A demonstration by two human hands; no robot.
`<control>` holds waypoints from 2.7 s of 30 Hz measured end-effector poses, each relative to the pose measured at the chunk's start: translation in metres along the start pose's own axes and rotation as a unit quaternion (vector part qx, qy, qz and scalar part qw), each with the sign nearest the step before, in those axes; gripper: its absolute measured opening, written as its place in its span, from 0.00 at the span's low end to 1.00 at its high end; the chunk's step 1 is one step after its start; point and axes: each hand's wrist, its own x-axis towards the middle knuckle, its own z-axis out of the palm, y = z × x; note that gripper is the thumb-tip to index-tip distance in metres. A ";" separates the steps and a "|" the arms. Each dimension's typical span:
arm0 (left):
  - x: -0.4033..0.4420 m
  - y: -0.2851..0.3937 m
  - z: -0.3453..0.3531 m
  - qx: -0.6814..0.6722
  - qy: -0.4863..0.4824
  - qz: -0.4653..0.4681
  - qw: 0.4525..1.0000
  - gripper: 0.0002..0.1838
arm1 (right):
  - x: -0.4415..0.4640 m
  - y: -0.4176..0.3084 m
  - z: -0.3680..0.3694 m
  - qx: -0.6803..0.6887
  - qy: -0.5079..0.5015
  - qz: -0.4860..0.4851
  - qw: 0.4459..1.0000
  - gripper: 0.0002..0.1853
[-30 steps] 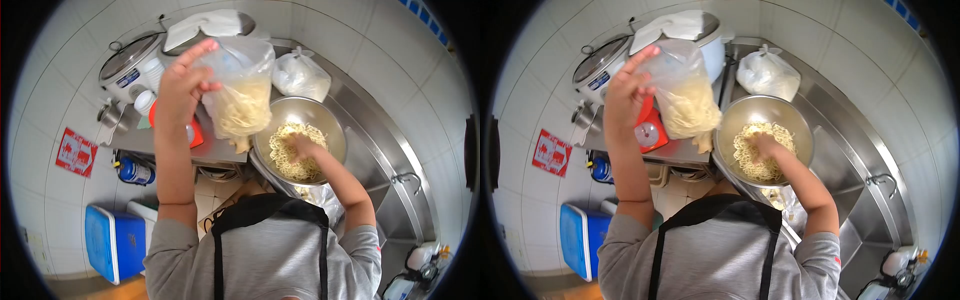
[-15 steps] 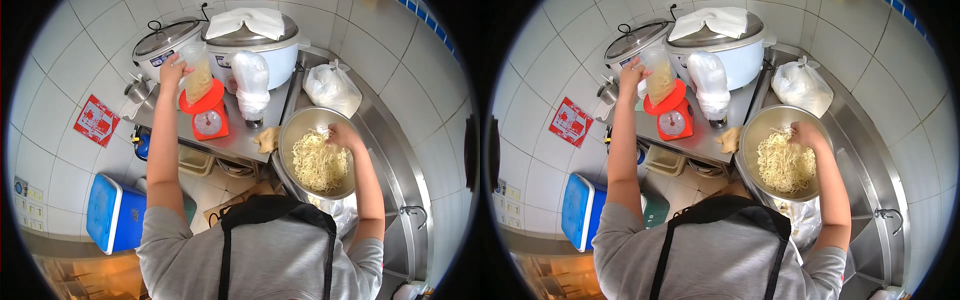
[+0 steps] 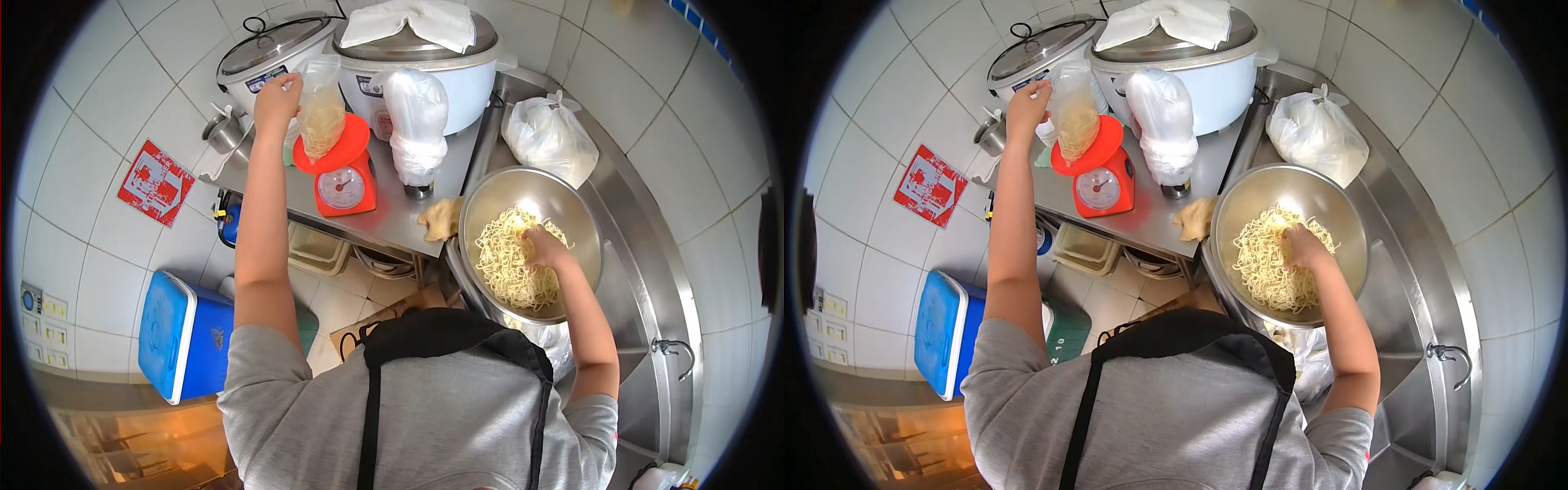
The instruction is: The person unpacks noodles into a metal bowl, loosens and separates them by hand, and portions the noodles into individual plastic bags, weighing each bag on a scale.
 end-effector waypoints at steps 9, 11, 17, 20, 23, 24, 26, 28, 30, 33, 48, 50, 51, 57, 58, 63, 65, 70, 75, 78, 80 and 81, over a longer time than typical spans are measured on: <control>0.018 0.012 0.009 0.209 -0.019 0.038 0.977 0.17 | 0.006 0.006 0.010 -0.021 0.065 -0.025 0.997 0.18; 0.022 0.013 0.011 0.186 -0.077 0.012 0.979 0.21 | 0.004 0.007 0.010 0.009 0.106 -0.002 0.994 0.14; 0.011 0.013 0.003 -0.148 -0.128 -0.026 0.980 0.33 | -0.029 -0.013 -0.052 0.229 0.139 0.034 0.963 0.06; -0.029 0.049 -0.015 -0.235 -0.083 0.033 0.968 0.33 | -0.053 -0.023 -0.099 0.352 0.159 0.017 0.922 0.06; -0.064 0.087 -0.031 -0.317 -0.109 0.059 0.940 0.33 | -0.071 -0.015 -0.140 0.437 0.183 -0.076 0.877 0.06; -0.072 0.093 -0.034 -0.345 -0.143 0.071 0.925 0.33 | -0.080 -0.022 -0.156 0.438 0.207 -0.091 0.870 0.05; -0.086 0.101 -0.037 -0.397 -0.208 0.094 0.889 0.35 | -0.099 -0.040 -0.191 0.447 0.254 -0.102 0.852 0.06; -0.106 0.107 -0.027 -0.413 -0.288 0.065 0.862 0.34 | -0.112 -0.052 -0.220 0.448 0.316 -0.107 0.829 0.07; -0.127 0.114 -0.005 -0.412 -0.365 0.048 0.834 0.34 | -0.122 -0.062 -0.246 0.429 0.376 -0.135 0.810 0.09; -0.160 0.122 0.036 -0.406 -0.493 0.039 0.769 0.34 | -0.129 -0.060 -0.289 0.408 0.411 -0.190 0.792 0.11; -0.240 0.108 0.189 -0.401 -0.584 -0.075 0.702 0.43 | -0.098 -0.098 -0.210 0.319 0.130 -0.135 0.929 0.11; -0.238 0.107 0.189 -0.393 -0.588 -0.080 0.702 0.43 | -0.081 -0.101 -0.184 0.239 0.088 -0.094 0.962 0.11; -0.237 0.109 0.188 -0.377 -0.591 -0.082 0.708 0.43 | -0.073 -0.100 -0.175 0.204 0.069 -0.081 0.973 0.12; -0.232 0.104 0.188 -0.374 -0.582 -0.058 0.720 0.41 | -0.039 -0.070 -0.157 0.262 0.164 -0.038 0.950 0.12; -0.230 0.102 0.185 -0.358 -0.590 -0.050 0.722 0.39 | -0.028 -0.054 -0.149 0.230 0.167 0.000 0.959 0.11; -0.218 0.083 0.192 -0.306 -0.592 -0.015 0.745 0.36 | 0.011 0.002 -0.021 -0.031 0.033 -0.028 0.999 0.16; -0.215 0.082 0.190 -0.295 -0.592 -0.013 0.750 0.35 | 0.008 0.000 0.000 -0.019 0.087 -0.001 0.996 0.15; -0.212 0.076 0.191 -0.287 -0.601 -0.010 0.746 0.34 | -0.017 -0.005 -0.064 0.080 0.160 -0.007 0.984 0.09; -0.215 0.082 0.190 -0.288 -0.598 -0.010 0.748 0.35 | -0.078 -0.039 -0.165 0.357 0.213 -0.081 0.906 0.06; -0.219 0.091 0.189 -0.291 -0.600 -0.012 0.745 0.36 | -0.098 -0.061 -0.204 0.390 0.262 -0.106 0.876 0.06; -0.221 0.097 0.186 -0.287 -0.607 -0.015 0.741 0.37 | -0.108 -0.076 -0.220 0.398 0.291 -0.125 0.861 0.07; -0.222 0.099 0.185 -0.286 -0.610 -0.016 0.739 0.37 | -0.112 -0.082 -0.226 0.388 0.300 -0.132 0.861 0.07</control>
